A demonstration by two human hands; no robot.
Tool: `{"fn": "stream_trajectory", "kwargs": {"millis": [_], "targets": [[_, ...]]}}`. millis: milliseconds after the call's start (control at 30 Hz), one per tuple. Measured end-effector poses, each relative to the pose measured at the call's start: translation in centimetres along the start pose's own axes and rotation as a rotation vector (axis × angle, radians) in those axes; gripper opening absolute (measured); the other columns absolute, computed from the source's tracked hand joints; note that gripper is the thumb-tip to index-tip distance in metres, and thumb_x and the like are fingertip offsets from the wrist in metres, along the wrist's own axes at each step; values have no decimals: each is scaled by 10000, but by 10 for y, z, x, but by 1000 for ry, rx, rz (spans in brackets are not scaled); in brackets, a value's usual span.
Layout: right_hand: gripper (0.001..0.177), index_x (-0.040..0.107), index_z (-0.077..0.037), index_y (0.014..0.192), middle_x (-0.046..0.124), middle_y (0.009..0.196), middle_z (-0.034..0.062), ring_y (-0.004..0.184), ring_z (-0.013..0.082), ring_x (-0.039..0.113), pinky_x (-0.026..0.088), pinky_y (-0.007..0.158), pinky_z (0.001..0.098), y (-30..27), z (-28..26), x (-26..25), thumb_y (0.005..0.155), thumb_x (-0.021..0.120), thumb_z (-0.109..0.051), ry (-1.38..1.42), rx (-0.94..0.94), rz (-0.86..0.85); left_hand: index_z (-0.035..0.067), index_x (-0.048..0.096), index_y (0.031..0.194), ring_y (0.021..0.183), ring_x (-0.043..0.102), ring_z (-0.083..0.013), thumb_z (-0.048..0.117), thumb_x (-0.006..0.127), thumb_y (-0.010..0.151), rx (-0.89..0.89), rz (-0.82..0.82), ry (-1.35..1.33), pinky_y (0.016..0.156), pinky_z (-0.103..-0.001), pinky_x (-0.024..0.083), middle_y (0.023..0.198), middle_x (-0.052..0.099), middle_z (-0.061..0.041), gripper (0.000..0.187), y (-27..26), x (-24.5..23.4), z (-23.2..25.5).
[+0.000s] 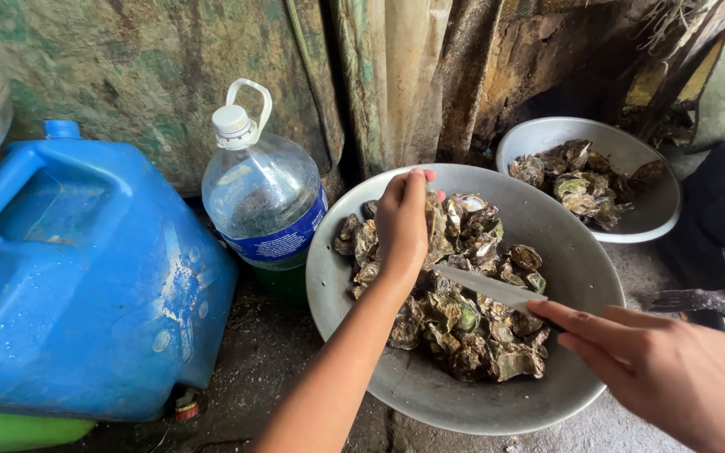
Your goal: Shucking and prying open a bowl of raw oysters using a knife.
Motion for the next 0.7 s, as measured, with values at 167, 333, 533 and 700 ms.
{"fn": "stream_trajectory", "kwargs": {"millis": [167,333,533,700], "targets": [[561,420,-582,1492,669,822,-136,596,85,666,588,550,296,-2,-19,17,949,534,-500,15,-64,-74,61,697,1015,828,742,-150,347,519,1018,-24,33,188,655,-309,532,955,738,-51,336,-8,-5,2],[566,452,-549,1498,645,753,-35,571,185,640,549,581,380,7,-21,36,949,568,-471,109,-85,-57,76,717,1009,815,739,-98,340,529,1021,59,104,304,689,-265,514,907,748,-24,325,-9,-14,6],[569,436,-539,1509,682,817,-36,669,180,680,575,681,368,11,-26,33,961,553,-446,113,-57,-104,92,716,1050,657,631,-176,358,520,1016,-41,100,444,589,-330,472,834,736,-37,332,-7,-17,2],[448,702,-381,1367,823,829,3,621,152,750,620,637,321,22,-9,50,920,682,-350,791,-106,-101,20,731,1010,771,739,-133,330,539,1016,55,73,91,710,-287,543,914,748,-55,365,19,-24,-9]]}}
Point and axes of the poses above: each hand's wrist, its own y-axis towards the middle knuckle, its own x-axis out of the palm, z = x × y, the point moved 10 cm from there along y, towards the middle knuckle
